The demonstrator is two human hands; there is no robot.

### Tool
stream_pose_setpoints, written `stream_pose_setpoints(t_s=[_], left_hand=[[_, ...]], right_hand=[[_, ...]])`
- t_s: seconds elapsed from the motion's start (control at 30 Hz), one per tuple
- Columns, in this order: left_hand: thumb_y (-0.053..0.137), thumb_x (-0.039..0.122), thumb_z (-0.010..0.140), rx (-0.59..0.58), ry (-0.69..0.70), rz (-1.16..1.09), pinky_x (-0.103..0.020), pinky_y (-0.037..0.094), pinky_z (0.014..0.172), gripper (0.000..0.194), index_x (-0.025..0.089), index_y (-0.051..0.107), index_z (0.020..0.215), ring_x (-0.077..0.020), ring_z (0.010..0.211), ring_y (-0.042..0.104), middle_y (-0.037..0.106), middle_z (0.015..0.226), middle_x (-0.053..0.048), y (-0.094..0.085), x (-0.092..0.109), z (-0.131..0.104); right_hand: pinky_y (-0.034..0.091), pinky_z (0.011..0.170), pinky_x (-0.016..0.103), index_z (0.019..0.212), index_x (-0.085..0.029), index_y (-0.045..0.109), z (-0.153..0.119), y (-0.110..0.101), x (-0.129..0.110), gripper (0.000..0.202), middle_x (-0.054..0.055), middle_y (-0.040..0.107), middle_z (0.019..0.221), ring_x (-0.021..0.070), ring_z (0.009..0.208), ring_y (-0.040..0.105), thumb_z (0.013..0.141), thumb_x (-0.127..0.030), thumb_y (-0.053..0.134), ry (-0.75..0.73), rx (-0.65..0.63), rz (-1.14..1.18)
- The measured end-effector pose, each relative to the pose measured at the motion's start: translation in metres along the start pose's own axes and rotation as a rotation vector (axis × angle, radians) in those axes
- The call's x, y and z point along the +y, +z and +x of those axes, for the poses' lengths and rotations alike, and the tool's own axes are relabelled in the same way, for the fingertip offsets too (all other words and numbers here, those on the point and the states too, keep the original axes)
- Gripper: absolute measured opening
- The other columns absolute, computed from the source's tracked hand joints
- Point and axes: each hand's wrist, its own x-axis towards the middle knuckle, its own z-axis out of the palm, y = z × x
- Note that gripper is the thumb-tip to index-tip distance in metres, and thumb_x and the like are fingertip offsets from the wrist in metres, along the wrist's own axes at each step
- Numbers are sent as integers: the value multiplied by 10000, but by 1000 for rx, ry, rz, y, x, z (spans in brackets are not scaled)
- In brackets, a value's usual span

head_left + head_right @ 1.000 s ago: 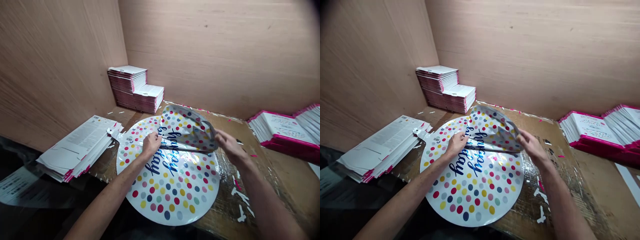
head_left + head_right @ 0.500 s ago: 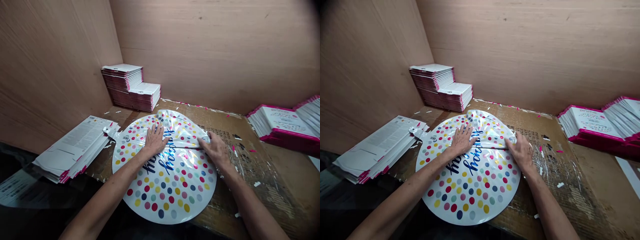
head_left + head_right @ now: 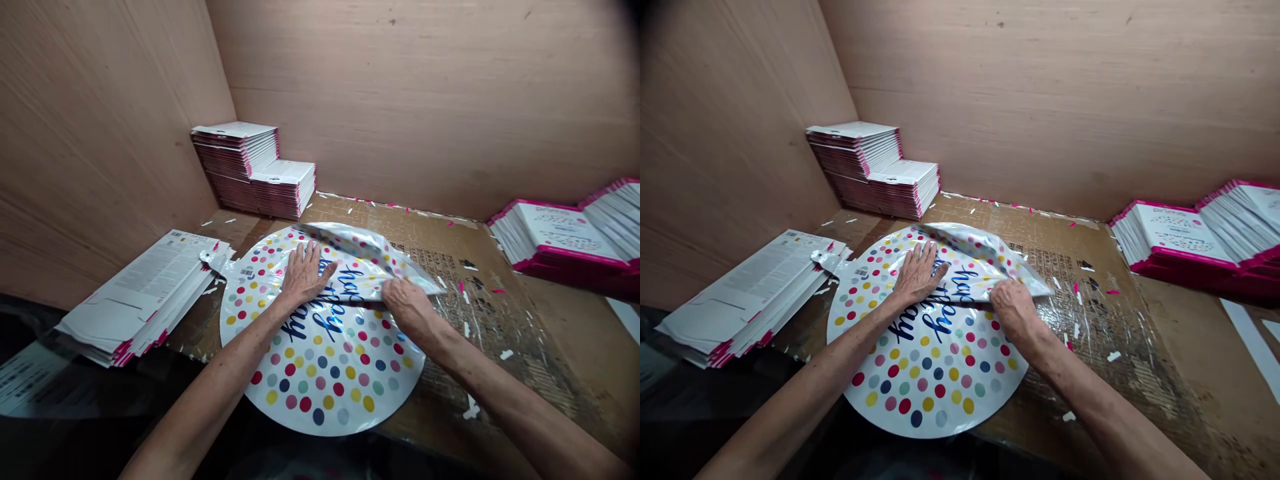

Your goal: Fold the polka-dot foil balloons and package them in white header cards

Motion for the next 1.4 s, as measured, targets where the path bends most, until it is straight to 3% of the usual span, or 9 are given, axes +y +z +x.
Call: stream_pose_setpoints(t_s=[0.13,0.33,0.5,0.6,0.77,0.97,1.1,1.27,1.4], left_hand=[[300,620,967,38,35,-58,-531,177,1209,781,78,280,1529,-348,1508,145,210,1621,-186,-14,9,-12],[526,222,897,209,541,-56,-500,329,1173,499,132,500,1388,-323,1476,278,371,1558,-177,-24,42,-92],[458,134,934,285,415,-348,-420,468,1092,275,147,652,1128,-270,1360,483,571,1360,-175,-21,7,-127],[491,144,931,238,442,-448,-416,471,1087,253,201,684,1084,-263,1358,485,548,1386,-122,-31,-22,-141],[508,83,880,264,366,-286,-439,500,1037,358,215,683,1163,-237,1193,590,665,1171,-94,-41,-39,-168],[537,259,919,317,-18,-281,-385,543,881,282,181,677,1152,-228,932,649,702,892,-74,-34,-33,-172],[575,271,871,347,-324,-135,-420,537,889,527,99,512,1365,-280,952,657,707,977,-129,-34,-21,-167],[511,365,932,290,-23,125,-520,302,1165,629,112,374,1492,-359,1467,268,401,1539,-178,-36,-23,-157],[340,445,1006,91,19,209,-536,251,1184,556,147,439,1465,-350,1487,225,351,1581,-124,-27,-37,-147]], right_hand=[[487,595,361,806,-160,696,-36,-10,-17,123,165,695,771,280,696,664,789,-87,598,60,-64,0],[531,681,383,1152,-122,648,-53,-42,-69,285,194,715,949,301,815,702,906,-218,540,52,42,318],[451,1045,437,1561,-168,205,-78,-18,-46,998,206,414,1522,323,1369,451,784,-529,716,-542,275,646],[355,1113,521,1550,-126,253,-65,8,-32,873,253,299,1570,346,1444,325,829,-380,677,-488,448,540],[487,980,349,1273,-221,622,-27,14,-45,406,100,606,1369,218,1202,607,899,-170,471,-543,332,570],[476,637,291,807,-206,671,-2,-1,-71,354,31,685,743,197,694,640,954,-416,427,-51,238,860],[410,604,287,700,-202,630,13,0,-84,417,32,658,678,189,648,604,923,-513,465,159,204,838],[419,625,292,772,-193,660,16,0,-83,359,57,687,742,202,693,623,927,-460,477,187,154,742],[469,811,388,1139,-148,648,4,-14,-108,337,146,673,1114,273,957,616,935,-377,507,-21,466,452]])
